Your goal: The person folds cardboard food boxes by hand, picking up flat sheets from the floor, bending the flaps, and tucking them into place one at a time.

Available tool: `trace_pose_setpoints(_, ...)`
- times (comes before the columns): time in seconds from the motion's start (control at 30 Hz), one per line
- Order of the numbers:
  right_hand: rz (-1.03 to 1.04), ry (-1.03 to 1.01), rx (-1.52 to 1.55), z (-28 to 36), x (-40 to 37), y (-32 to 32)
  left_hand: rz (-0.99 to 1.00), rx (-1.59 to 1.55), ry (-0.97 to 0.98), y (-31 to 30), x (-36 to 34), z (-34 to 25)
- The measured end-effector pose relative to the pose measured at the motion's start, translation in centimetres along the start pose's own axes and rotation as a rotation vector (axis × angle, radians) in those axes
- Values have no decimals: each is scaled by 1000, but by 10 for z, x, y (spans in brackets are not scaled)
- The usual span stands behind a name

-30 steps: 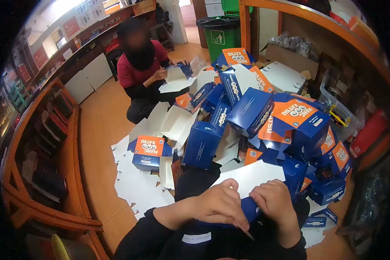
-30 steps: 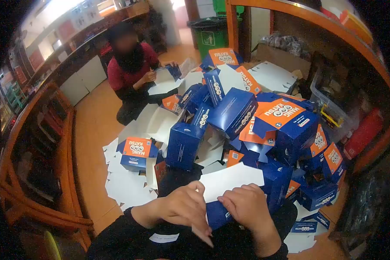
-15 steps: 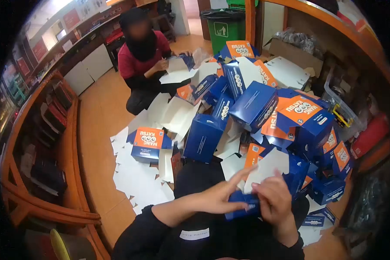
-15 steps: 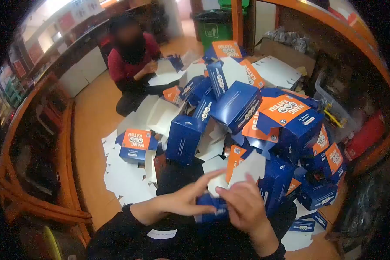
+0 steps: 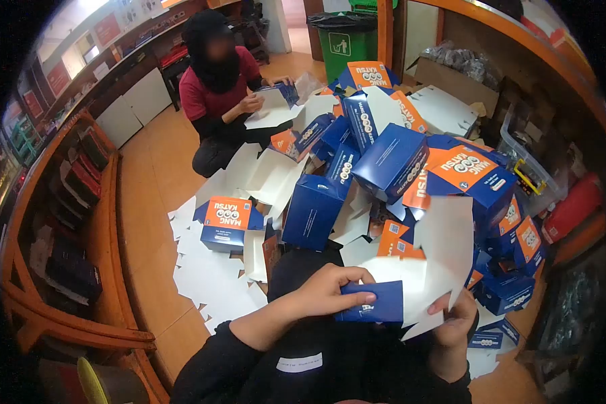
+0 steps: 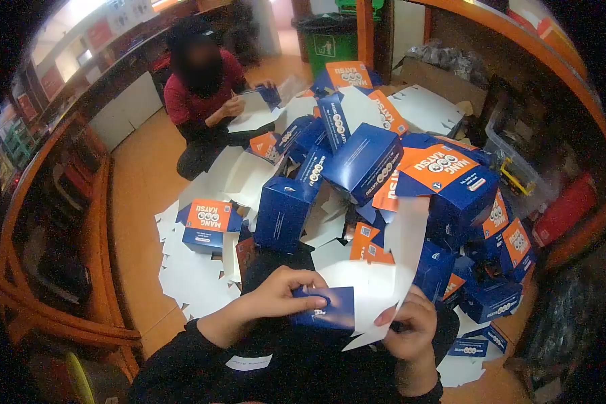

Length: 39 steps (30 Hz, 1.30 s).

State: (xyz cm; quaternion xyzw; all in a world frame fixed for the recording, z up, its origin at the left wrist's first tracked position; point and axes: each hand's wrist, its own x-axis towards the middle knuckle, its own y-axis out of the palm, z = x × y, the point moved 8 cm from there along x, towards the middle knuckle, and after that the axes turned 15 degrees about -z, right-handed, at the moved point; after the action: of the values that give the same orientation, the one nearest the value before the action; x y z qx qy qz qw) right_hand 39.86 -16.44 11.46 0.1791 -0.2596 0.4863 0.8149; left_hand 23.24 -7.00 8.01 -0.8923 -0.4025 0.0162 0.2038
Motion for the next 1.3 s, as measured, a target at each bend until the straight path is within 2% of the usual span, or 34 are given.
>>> trace_pose_setpoints(0.03, 101, -64, -32, 11, 4, 9, -3, -23, -33, 2, 0, 5)
trace_pose_setpoints(0.1, 300, -189, -97, 31, 11, 32, 21, -61, 119, 11, -2, -6)
trace_pose_setpoints(0.13, 386, -192, -176, 31, 7, 42, 38, -60, 135, 16, -2, -9)
trace_pose_setpoints(0.23, 337, -190, -409, 21, 4, 49, 8, -99, 137, 23, -5, -6)
trace_pose_setpoints(0.33, 61, -103, -397, 17, 6, 31, -20, -110, 43, 22, -3, 4)
trace_pose_setpoints(0.43, 133, -138, -313, 14, 10, 41, 71, -41, -90, 22, -3, 6)
trace_pose_setpoints(0.47, 282, -76, -314, 7, 5, 46, 87, -81, -57, 24, -3, 4)
trace_pose_setpoints(0.6, 585, 35, -276, 4, -3, 61, 149, -259, 19, 32, -8, 5)
trace_pose_setpoints(0.67, 560, 59, -229, 8, -1, 59, 157, -419, -26, 33, -10, 2)
trace_pose_setpoints(0.7, 547, 70, -205, 12, 1, 59, 74, -482, -30, 26, -8, 4)
trace_pose_setpoints(0.77, 270, -129, -271, 30, 10, 43, -93, -607, -40, 14, -5, 10)
trace_pose_setpoints(0.8, 130, -225, -302, 39, 11, 34, -219, -644, 47, 1, -4, 6)
trace_pose_setpoints(0.83, 176, -322, -304, 46, 9, 40, -282, -833, 27, -7, -3, 5)
trace_pose_setpoints(0.9, 264, -521, -306, 59, 3, 54, -515, -956, 100, -22, -4, -16)
trace_pose_setpoints(0.93, 311, -568, -395, 56, -1, 64, -557, -1047, 45, -19, -5, -19)
trace_pose_setpoints(1.03, 174, -550, -392, 36, -2, 63, -298, -1128, -147, -2, -9, -17)
trace_pose_setpoints(1.07, 109, -540, -388, 36, -1, 59, -366, -1043, -126, -2, -9, -20)
trace_pose_setpoints(1.13, 61, -463, -346, 34, 1, 55, -394, -295, 32, -13, -15, -38)
trace_pose_setpoints(1.2, 86, -456, -305, 32, 1, 53, -482, 51, 257, -16, -17, -36)
trace_pose_setpoints(1.27, 178, -489, -331, 34, 2, 57, -439, -162, 12, -17, -14, -21)
trace_pose_setpoints(1.3, 226, -505, -345, 35, 2, 60, -394, -253, -36, -14, -12, -17)
